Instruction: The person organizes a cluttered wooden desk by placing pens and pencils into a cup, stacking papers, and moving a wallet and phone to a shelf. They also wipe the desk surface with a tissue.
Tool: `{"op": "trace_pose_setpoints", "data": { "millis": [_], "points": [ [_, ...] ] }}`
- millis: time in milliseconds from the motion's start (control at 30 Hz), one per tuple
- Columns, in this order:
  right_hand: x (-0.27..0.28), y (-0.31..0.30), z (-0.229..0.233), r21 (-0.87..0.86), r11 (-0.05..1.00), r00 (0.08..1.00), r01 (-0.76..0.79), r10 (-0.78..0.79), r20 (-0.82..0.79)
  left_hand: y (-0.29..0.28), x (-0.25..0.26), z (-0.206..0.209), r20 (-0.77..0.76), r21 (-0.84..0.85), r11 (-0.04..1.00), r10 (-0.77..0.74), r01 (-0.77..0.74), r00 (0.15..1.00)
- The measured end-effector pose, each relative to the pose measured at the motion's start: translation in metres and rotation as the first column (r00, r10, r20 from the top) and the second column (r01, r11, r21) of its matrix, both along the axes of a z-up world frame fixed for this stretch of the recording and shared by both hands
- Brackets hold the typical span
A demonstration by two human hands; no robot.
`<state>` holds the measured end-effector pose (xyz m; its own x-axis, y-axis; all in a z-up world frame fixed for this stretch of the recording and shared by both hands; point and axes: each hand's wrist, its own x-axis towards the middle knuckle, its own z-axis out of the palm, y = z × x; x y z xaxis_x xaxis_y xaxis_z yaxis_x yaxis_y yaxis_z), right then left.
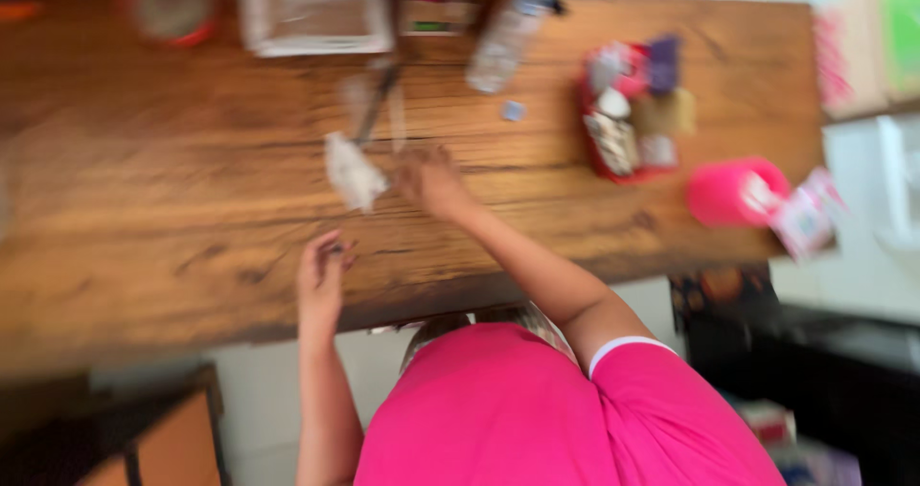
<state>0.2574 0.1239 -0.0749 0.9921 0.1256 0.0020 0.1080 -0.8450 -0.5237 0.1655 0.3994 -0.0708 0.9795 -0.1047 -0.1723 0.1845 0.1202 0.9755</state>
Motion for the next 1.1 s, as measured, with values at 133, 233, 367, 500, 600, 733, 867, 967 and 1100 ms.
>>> {"op": "trace_pose_setpoints", "data": {
  "millis": [133, 233, 367, 500, 600, 733, 867, 967, 1100],
  "points": [
    [-0.1, -0.066, 0.036, 0.294, 0.953, 0.988, 0.072, -0.028, -0.151, -0.011, -0.007, -0.024, -0.115, 0.022, 0.994, -0.103, 0.106, 0.988],
    [-0.165, -0.131, 0.064, 0.043, 0.992, 0.993, 0.117, -0.116, -0.025, -0.037, 0.003, -0.03, -0.159, 0.025, 0.983, -0.178, 0.184, 0.971],
    [-0.237, -0.249, 0.077, -0.148, 0.822, 0.824, 0.55, -0.504, 0.258, -0.084, 0.02, -0.011, -0.105, 0.068, 0.95, -0.297, 0.304, 0.949],
    [-0.296, -0.401, 0.074, -0.046, 0.347, 0.337, 0.937, -0.86, 0.382, -0.153, 0.024, 0.018, 0.038, 0.044, 0.932, -0.363, 0.361, 0.931],
    [-0.308, -0.488, 0.065, -0.226, 0.131, 0.176, 0.965, -0.966, 0.19, -0.205, 0.005, 0.035, 0.173, 0.066, 0.921, -0.389, 0.384, 0.905],
    [-0.308, -0.528, 0.042, 0.275, 0.173, 0.266, 0.946, -0.9, -0.345, -0.253, -0.03, 0.052, 0.086, 0.215, 0.886, -0.436, 0.411, 0.896],
    [-0.304, -0.519, 0.075, 0.016, 0.313, 0.31, 0.95, -0.932, -0.187, -0.255, -0.049, 0.073, 0.004, 0.259, 0.883, -0.406, 0.391, 0.914],
    [-0.303, -0.484, 0.144, 0.113, 0.528, 0.539, 0.842, -0.808, -0.236, -0.24, -0.045, 0.104, 0.032, 0.39, 0.866, -0.351, 0.312, 0.936],
    [-0.257, -0.369, 0.192, 0.077, 0.841, 0.827, 0.536, -0.504, -0.25, -0.234, -0.046, 0.147, 0.173, 0.375, 0.819, -0.523, 0.435, 0.835]
  ]
}}
